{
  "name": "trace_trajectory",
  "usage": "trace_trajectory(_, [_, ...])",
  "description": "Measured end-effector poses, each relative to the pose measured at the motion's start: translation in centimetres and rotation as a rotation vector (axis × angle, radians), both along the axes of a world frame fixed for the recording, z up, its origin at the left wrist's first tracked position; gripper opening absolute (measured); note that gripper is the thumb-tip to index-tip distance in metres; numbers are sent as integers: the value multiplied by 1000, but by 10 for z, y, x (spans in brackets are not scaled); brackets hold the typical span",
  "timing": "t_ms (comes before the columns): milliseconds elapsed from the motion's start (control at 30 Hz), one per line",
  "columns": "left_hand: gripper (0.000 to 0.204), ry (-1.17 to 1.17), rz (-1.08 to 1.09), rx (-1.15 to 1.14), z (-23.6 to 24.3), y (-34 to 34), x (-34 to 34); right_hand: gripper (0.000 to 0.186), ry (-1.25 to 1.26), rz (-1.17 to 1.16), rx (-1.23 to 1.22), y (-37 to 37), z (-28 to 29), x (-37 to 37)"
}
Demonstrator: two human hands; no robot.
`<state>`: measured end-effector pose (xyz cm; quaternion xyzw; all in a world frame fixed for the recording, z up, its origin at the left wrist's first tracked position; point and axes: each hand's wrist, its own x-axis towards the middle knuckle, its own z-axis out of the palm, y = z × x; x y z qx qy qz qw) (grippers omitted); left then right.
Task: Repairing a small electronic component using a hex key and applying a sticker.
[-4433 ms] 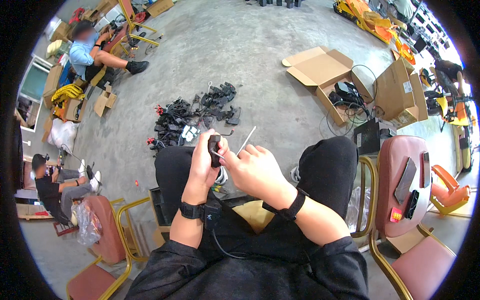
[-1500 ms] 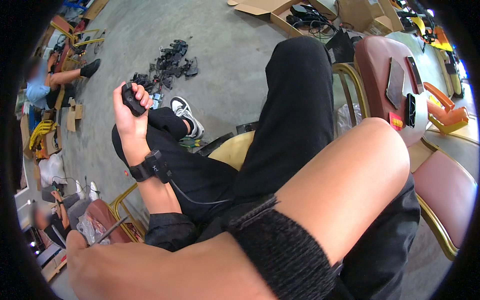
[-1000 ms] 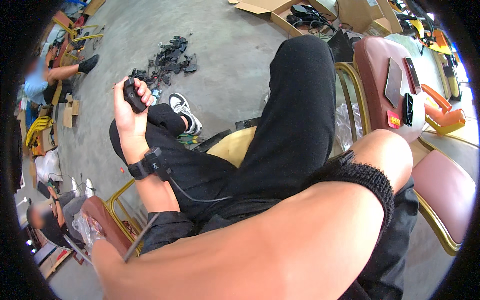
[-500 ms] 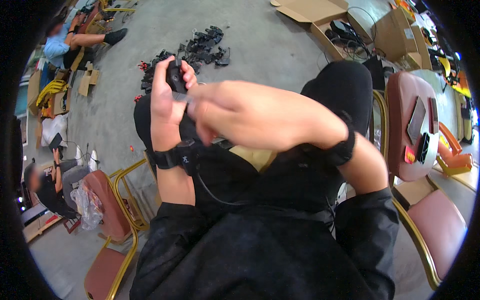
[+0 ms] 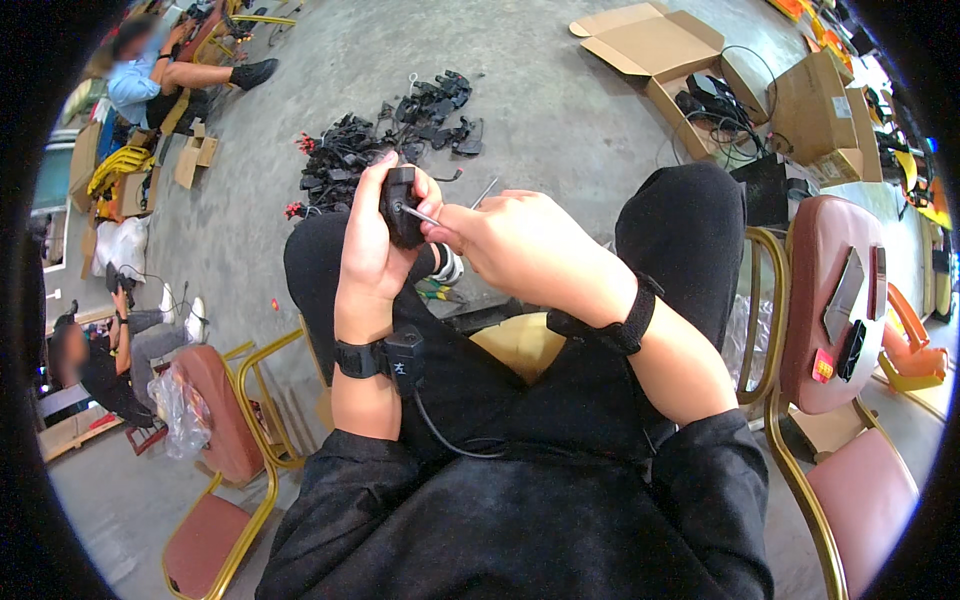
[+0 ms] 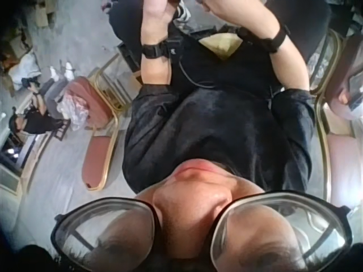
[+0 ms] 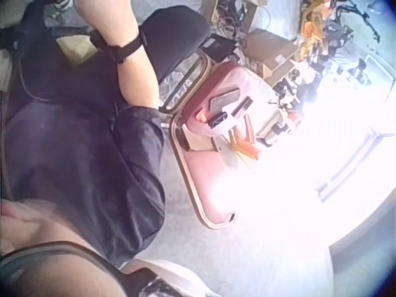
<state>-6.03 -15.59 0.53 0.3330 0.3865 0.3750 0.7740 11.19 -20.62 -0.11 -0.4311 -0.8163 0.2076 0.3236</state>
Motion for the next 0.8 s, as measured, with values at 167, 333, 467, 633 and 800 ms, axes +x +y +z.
trace_trajectory(167, [43,57,26,-11,-2,1,2,16,9,-16,15,0,3,1])
trace_trajectory(333, [45,196,79,82,-4,-2,4,16,-101,-32,-52,-1,7,6])
trace_trajectory(467, [42,298,63,90,-1,-6,5,15,-190,-83,80,-4,9,5])
trace_trajectory(633, [43,304,99,61,1,-7,6,14,-238,-158,240,-8,7,0])
trace_trajectory(800, [47,201,80,83,-2,-5,5,14,-222,-162,210,-9,2,-4])
